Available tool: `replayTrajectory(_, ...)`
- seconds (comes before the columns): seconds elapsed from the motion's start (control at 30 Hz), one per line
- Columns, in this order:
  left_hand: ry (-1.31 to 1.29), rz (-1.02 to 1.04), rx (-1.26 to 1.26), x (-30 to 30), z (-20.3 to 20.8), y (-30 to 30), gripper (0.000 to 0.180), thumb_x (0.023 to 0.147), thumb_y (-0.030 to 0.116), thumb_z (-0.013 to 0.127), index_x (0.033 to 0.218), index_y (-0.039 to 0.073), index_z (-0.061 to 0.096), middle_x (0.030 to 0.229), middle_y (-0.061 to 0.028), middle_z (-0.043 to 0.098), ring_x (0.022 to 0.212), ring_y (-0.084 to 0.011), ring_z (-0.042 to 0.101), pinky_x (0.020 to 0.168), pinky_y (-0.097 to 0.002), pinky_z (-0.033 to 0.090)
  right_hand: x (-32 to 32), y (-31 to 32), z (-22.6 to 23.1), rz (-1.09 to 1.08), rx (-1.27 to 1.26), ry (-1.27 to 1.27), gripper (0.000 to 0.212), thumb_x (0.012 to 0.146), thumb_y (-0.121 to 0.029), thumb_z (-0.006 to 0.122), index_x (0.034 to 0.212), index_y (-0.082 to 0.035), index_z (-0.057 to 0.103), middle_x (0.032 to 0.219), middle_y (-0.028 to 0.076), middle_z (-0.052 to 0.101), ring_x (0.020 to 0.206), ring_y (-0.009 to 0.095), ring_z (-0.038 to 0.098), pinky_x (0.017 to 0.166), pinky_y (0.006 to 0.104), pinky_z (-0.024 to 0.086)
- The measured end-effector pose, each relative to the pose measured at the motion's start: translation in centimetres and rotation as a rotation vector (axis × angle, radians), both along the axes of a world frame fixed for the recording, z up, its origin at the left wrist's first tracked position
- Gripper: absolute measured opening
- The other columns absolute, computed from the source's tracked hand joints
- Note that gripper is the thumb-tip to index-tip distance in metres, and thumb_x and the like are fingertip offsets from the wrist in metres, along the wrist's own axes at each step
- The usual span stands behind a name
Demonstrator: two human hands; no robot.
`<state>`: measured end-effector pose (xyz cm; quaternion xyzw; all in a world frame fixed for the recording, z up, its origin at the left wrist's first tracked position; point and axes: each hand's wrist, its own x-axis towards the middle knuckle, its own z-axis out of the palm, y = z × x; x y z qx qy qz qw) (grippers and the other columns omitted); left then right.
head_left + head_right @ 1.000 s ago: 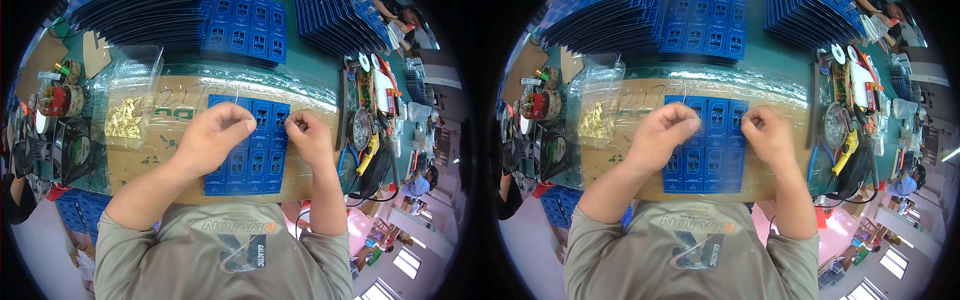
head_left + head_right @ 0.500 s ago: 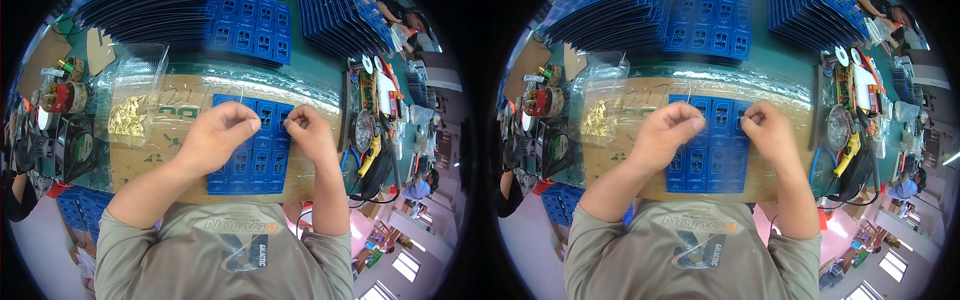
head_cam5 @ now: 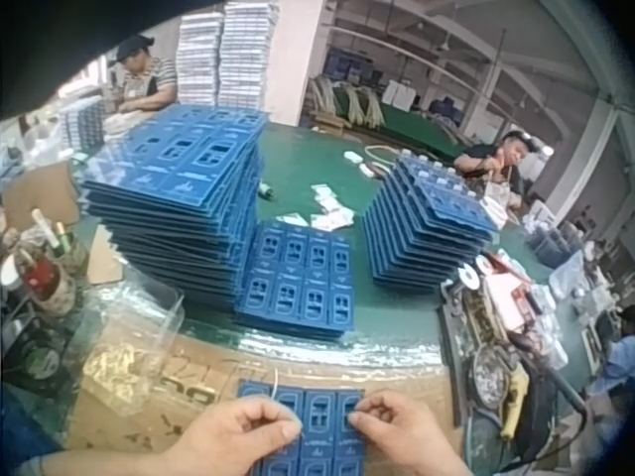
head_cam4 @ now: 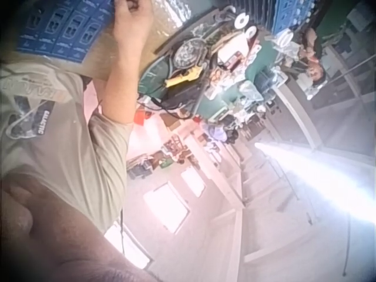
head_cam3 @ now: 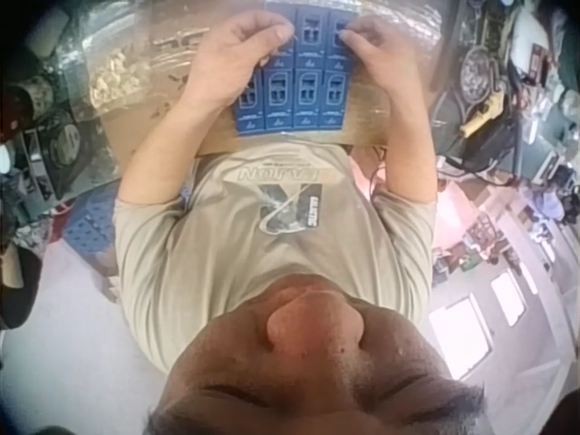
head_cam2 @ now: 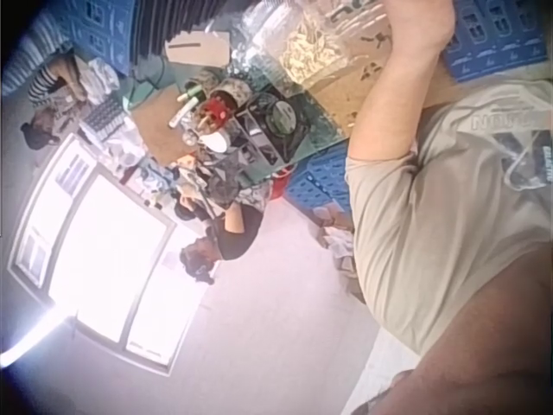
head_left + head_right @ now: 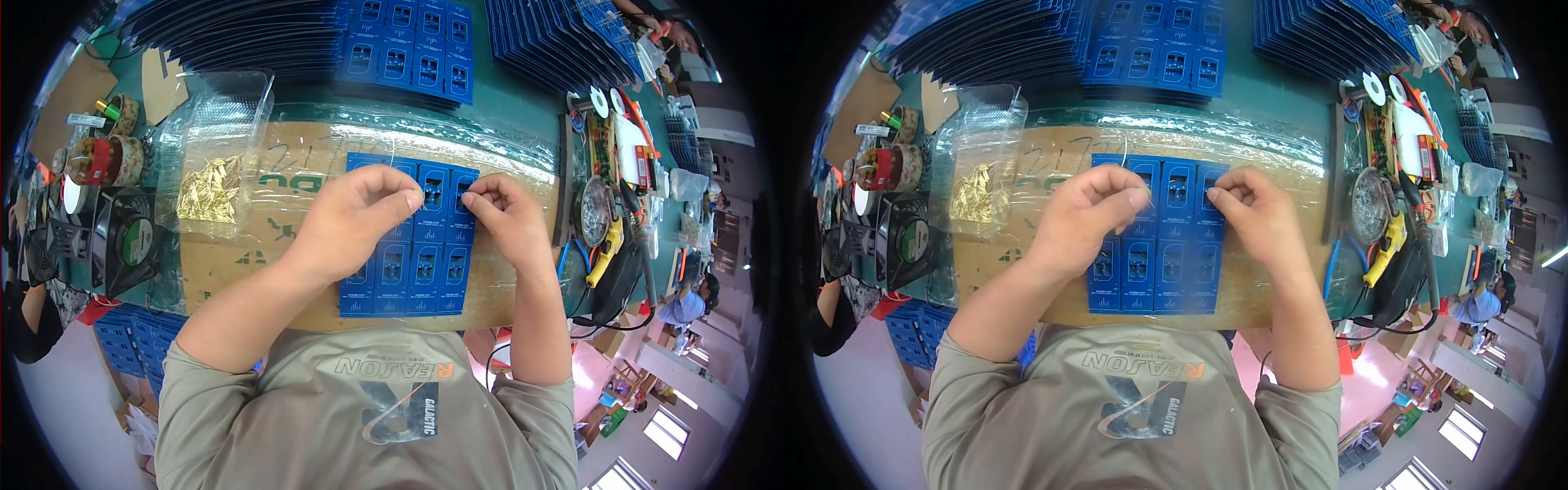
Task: The person inserts small electronic components into a blue circuit board panel by hand.
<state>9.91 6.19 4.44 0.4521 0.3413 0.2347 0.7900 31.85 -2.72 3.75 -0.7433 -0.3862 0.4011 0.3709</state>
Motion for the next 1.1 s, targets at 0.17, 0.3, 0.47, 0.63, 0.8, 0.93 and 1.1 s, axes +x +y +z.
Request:
replayTrajectory(0.17, -0.003, -0.004, -0.019, 0.1, 0.2, 0.1, 0.010, 0.091, 0.013, 0.065, 0.096, 0.003, 0.064, 0.082, 0.0023, 0.060, 0.070, -0.0049, 0.049, 0.064, -0.0206, 0.041, 0.4, -0.3, 0.0, 0.027, -0.020, -0.074, 0.015, 0.084, -0.010, 0.073, 0.095, -0.003, 0.068, 0.078, -0.002, 0.061, 0.069, 0.005, 0.051, 0.062, 0.0203, 0.044)
replayTrajectory(0.3, 0.010, -0.010, -0.006, 0.1, 0.0, 0.1, 0.011, 0.091, 0.013, 0.064, 0.096, 0.003, 0.064, 0.082, 0.0025, 0.060, 0.070, -0.0049, 0.049, 0.064, -0.0208, 0.041, -0.9, -0.3, 1.0, 0.015, 0.015, -0.185, 0.018, 0.082, -0.010, 0.074, 0.098, -0.005, 0.068, 0.079, 0.000, 0.062, 0.068, 0.006, 0.052, 0.062, 0.0218, 0.045)
replayTrajectory(0.47, 0.083, -0.074, 0.057, -0.1, -0.3, 0.0, 0.018, 0.092, 0.018, 0.065, 0.098, 0.001, 0.066, 0.087, 0.0005, 0.064, 0.081, -0.0067, 0.056, 0.073, -0.0234, 0.047, -4.8, -0.6, 3.3, 0.078, 0.231, -0.009, 0.022, 0.081, -0.009, 0.073, 0.101, -0.005, 0.066, 0.087, 0.002, 0.064, 0.068, 0.008, 0.054, 0.061, 0.0231, 0.046)
replayTrajectory(0.63, 0.006, -0.067, 0.203, -0.1, -1.1, -0.3, 0.017, 0.093, 0.018, 0.065, 0.098, 0.002, 0.066, 0.090, -0.0010, 0.063, 0.085, -0.0085, 0.058, 0.076, -0.0256, 0.048, -6.1, 0.1, 3.7, 0.130, 0.190, -0.074, 0.024, 0.082, -0.006, 0.070, 0.105, -0.007, 0.065, 0.089, 0.005, 0.065, 0.070, 0.011, 0.058, 0.063, 0.0244, 0.047)
replayTrajectory(0.8, 0.061, -0.064, 0.240, -0.2, -0.6, 0.0, 0.017, 0.093, 0.017, 0.063, 0.100, 0.002, 0.065, 0.091, -0.0014, 0.063, 0.085, -0.0104, 0.059, 0.076, -0.0257, 0.048, -5.7, 0.1, 3.9, 0.145, 0.194, -0.137, 0.021, 0.083, -0.007, 0.069, 0.104, -0.008, 0.067, 0.087, 0.006, 0.066, 0.072, 0.012, 0.061, 0.064, 0.0252, 0.049)
replayTrajectory(0.93, 0.005, -0.037, 0.001, -0.2, 0.5, 0.4, 0.014, 0.095, 0.015, 0.061, 0.101, 0.003, 0.061, 0.091, -0.0031, 0.064, 0.084, -0.0115, 0.062, 0.074, -0.0253, 0.049, -2.9, 0.0, 2.5, 0.043, 0.191, -0.301, 0.016, 0.087, -0.012, 0.067, 0.102, -0.006, 0.069, 0.082, 0.004, 0.066, 0.070, 0.010, 0.060, 0.064, 0.0236, 0.049)
replayTrajectory(1.1, -0.033, -0.059, -0.045, -0.2, 0.4, 0.5, 0.015, 0.095, 0.017, 0.060, 0.101, 0.003, 0.061, 0.094, -0.0064, 0.066, 0.086, -0.0141, 0.064, 0.075, -0.0268, 0.051, -0.7, -0.5, 0.4, -0.073, 0.060, -0.129, 0.014, 0.089, -0.013, 0.066, 0.099, -0.002, 0.068, 0.081, 0.003, 0.066, 0.073, 0.009, 0.060, 0.066, 0.0239, 0.048)
